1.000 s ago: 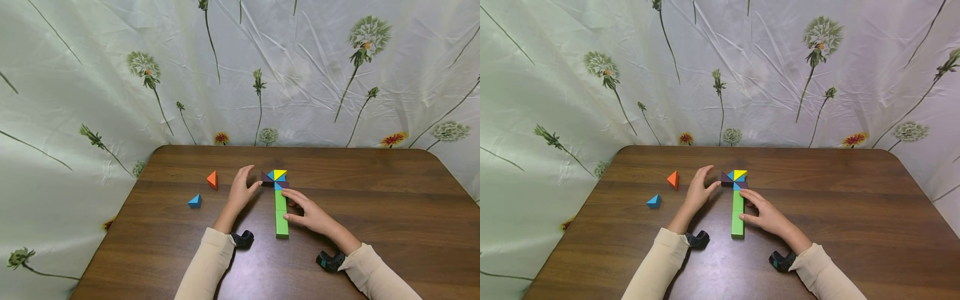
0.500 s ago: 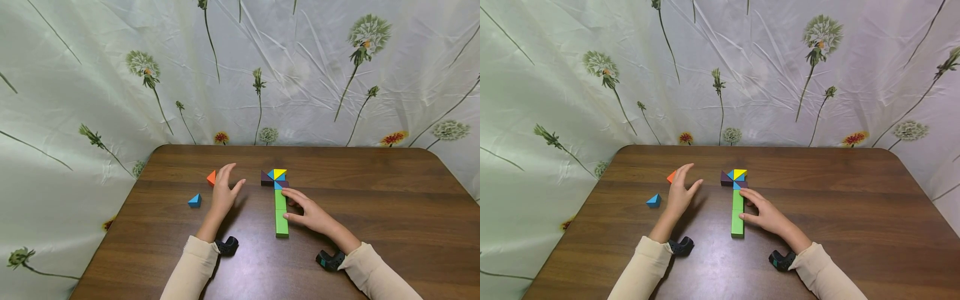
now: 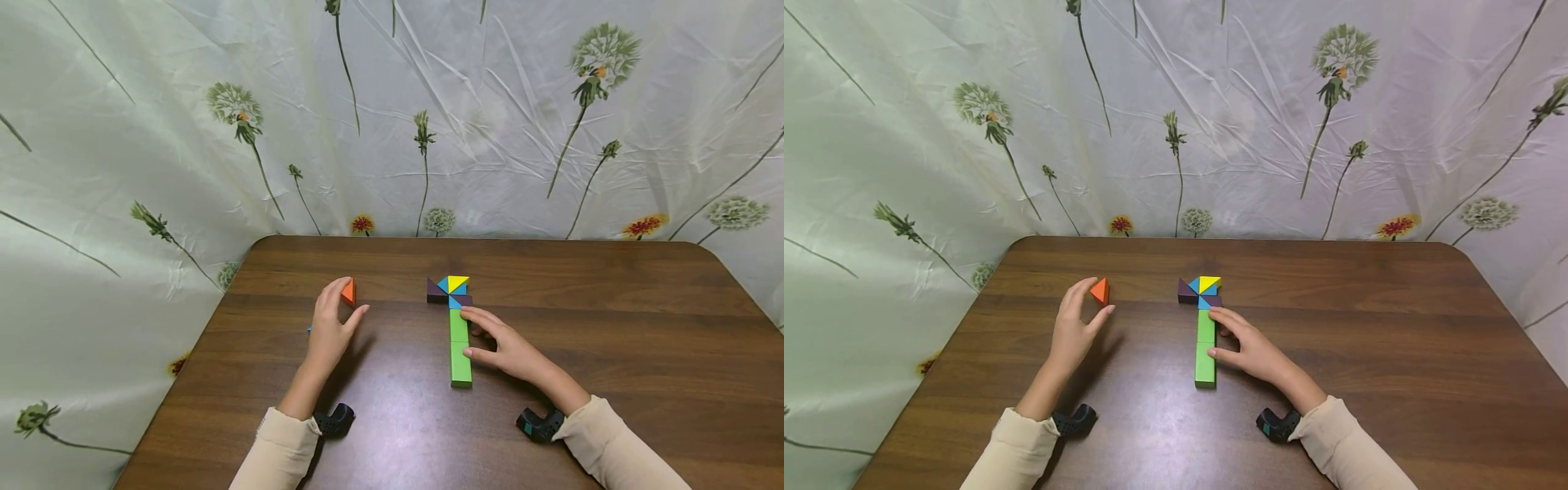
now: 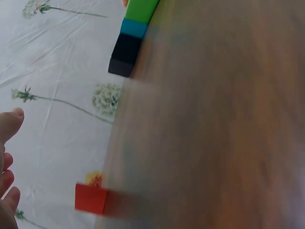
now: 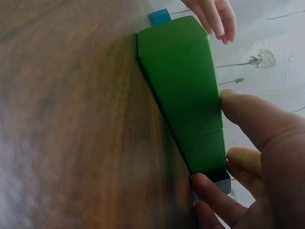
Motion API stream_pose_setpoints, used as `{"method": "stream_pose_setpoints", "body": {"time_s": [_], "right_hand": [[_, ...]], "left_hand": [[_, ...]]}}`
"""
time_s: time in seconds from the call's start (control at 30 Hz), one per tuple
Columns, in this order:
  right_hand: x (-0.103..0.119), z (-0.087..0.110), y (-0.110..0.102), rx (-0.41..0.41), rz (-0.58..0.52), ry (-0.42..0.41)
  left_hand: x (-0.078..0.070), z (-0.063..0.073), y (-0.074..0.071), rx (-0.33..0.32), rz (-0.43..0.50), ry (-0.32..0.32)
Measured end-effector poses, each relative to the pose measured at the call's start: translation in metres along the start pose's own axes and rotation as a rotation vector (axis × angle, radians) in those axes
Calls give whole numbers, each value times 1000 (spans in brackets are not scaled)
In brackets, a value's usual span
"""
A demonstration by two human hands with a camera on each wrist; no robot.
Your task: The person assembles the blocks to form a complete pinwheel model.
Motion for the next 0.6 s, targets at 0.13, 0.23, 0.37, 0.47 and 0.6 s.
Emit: {"method": "stream_pose_setpoints", "body": {"time_s": [0.13,0.23,0.37,0.47,0.6], "right_hand": [[0,0,-1,-9,6,-5],[1,0,-1,-15,4,-8],[1,0,-1,-17,-1,-10],[0,0,0,-13,2,-7],[-1,0,0,-11,2,-11]], "left_hand": [[7,6,-12,7,-20,-14],[12,10,-20,14,-34,-33],[20,14,-29,10,-49,-59],[27,17,-33,37,-55,-92],[39,22,-35,135,-72,-166]]}}
Point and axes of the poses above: each hand's wrist, its own z-axis away from the middle knuckle, its own y-axis out of the palm, x = y × z, the point moved 5 cm from there along -z, towards the middle knuckle, and after that the axes turned 4 degrees about -x, right-handed, at the moved point
